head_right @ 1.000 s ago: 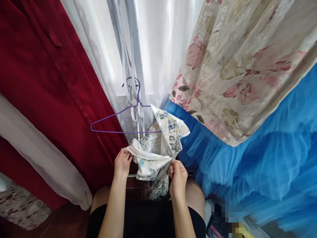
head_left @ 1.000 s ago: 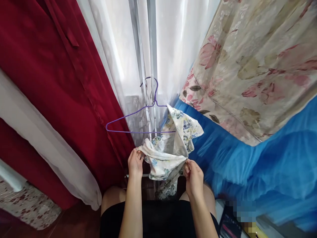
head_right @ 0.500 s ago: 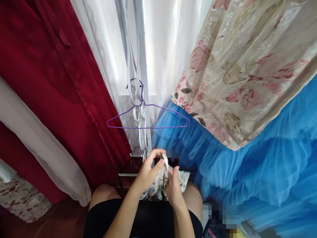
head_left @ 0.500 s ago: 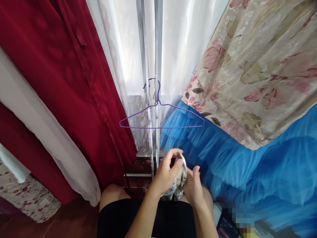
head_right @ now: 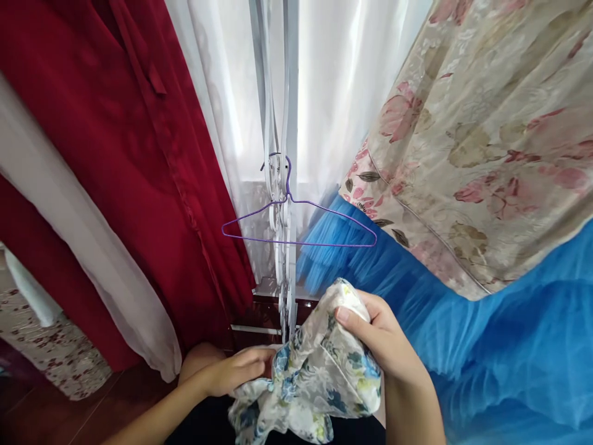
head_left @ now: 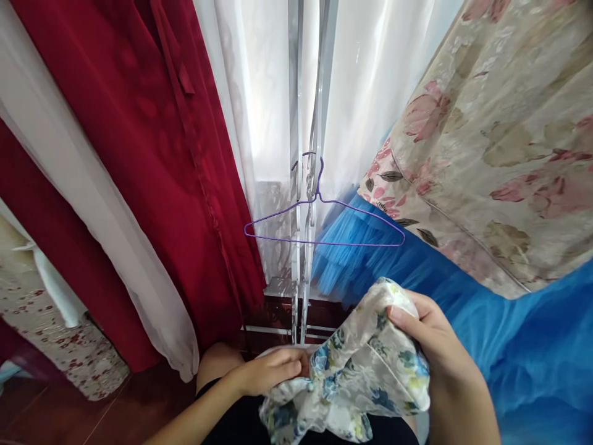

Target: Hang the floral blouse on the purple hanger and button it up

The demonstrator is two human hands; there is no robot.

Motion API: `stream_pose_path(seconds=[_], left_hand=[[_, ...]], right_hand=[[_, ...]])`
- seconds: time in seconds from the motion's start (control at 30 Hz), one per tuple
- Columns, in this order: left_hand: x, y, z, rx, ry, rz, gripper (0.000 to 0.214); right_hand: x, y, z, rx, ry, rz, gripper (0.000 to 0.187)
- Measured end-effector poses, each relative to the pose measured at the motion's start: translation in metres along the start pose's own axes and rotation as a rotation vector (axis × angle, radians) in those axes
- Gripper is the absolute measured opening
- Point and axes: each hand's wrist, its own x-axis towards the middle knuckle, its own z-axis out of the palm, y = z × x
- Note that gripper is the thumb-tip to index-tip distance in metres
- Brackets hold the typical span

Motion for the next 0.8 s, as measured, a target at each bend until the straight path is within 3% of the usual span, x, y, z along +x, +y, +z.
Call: stream_pose_path(seconds=[0.13,0.2,0.3,0.37,0.47,0.53,0.63,0.7,0.8], left_hand=[[-0.028,0.015,0.009,0.038,-0.171,0.031,0.081],[-0.034,0.011,0.022,0.188,-0.080,-0.009,0.082],[-0.039,-0.004,0.023,0.356,0.131,-0.034,0.046],[-0.043,-0.009,-0.002,0.370,0.250,0.065,0.030],[-0.049,0.002,-0.073,0.329,0.580,0.251,0.012],[-0.052,0.018,-0.125,0.362,0.822,0.251,0.014],[-0.049,0.045,-0.188,0.394,0.975,0.192,0.020],[-0.040,0.065,-0.215,0.519,1.024,0.182,0.022],[-0.017,0.094,-0.229,0.803,1.080,0.208,0.024]], right_hand=[[0.024,-0.006,0.014,-0.152,-0.017,-0.150,0.035],[0.034,-0.004,0.017,-0.202,-0.019,-0.226,0.036],[0.039,-0.007,0.015,-0.280,-0.093,-0.261,0.036],[0.041,-0.015,0.011,-0.369,-0.178,-0.264,0.033],[0.051,-0.026,0.006,-0.559,-0.281,-0.305,0.024],[0.067,-0.028,0.004,-0.720,-0.287,-0.360,0.024],[0.102,-0.018,0.001,-0.945,-0.170,-0.469,0.051],[0.124,-0.008,-0.001,-1.042,-0.080,-0.513,0.061],[0.147,0.004,-0.003,-1.148,-0.055,-0.521,0.038]])
